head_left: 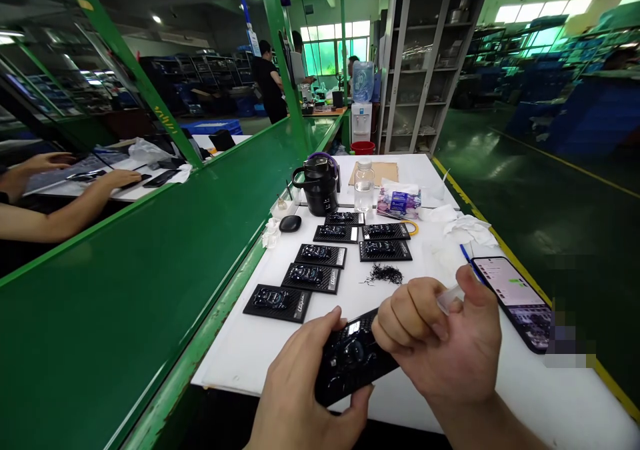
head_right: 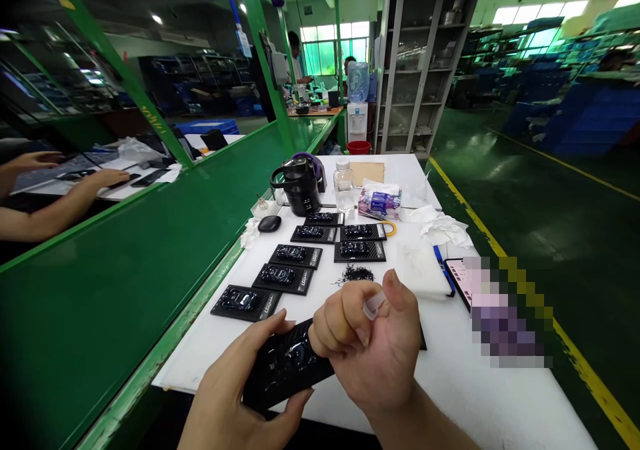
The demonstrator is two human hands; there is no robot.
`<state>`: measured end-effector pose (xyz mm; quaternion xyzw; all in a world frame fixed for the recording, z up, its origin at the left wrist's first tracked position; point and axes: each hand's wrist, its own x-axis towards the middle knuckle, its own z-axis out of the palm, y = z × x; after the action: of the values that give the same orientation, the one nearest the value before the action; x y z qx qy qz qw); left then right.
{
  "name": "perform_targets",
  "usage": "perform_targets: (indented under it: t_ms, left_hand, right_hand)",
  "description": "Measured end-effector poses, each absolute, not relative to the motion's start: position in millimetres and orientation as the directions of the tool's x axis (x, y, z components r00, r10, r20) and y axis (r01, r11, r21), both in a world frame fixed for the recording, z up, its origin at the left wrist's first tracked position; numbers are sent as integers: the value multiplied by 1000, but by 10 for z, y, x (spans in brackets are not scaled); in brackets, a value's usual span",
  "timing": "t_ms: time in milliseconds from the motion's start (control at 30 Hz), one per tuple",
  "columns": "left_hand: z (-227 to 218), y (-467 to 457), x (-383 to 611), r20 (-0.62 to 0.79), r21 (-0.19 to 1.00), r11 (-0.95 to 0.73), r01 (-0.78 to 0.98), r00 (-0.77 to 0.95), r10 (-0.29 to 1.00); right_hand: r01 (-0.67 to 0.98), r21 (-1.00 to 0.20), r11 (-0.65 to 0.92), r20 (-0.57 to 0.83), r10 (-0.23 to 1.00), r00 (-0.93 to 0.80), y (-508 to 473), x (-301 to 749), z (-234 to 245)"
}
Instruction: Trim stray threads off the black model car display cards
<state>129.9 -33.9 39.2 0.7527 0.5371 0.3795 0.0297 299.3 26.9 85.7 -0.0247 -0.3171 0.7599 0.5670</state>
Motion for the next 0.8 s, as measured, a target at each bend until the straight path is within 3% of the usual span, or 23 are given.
perform_targets:
  t_ms: [667, 733, 800]
  left_hand:
    - [369, -312, 1314, 571, 419, -455, 786, 162, 805]
    - [366, -293, 1309, 571, 406, -455, 792, 169, 803]
    - [346, -272, 1294, 565, 394, -455, 798, 181, 805]
  right_hand:
    - [-849, -509, -142, 334, 876, -347, 312, 3046, 827]
    - [-831, -541, -130, 331, 875, -353, 316, 3039, 815]
    - [-754, -652, -80, 335, 861, -381, 289, 3005, 790]
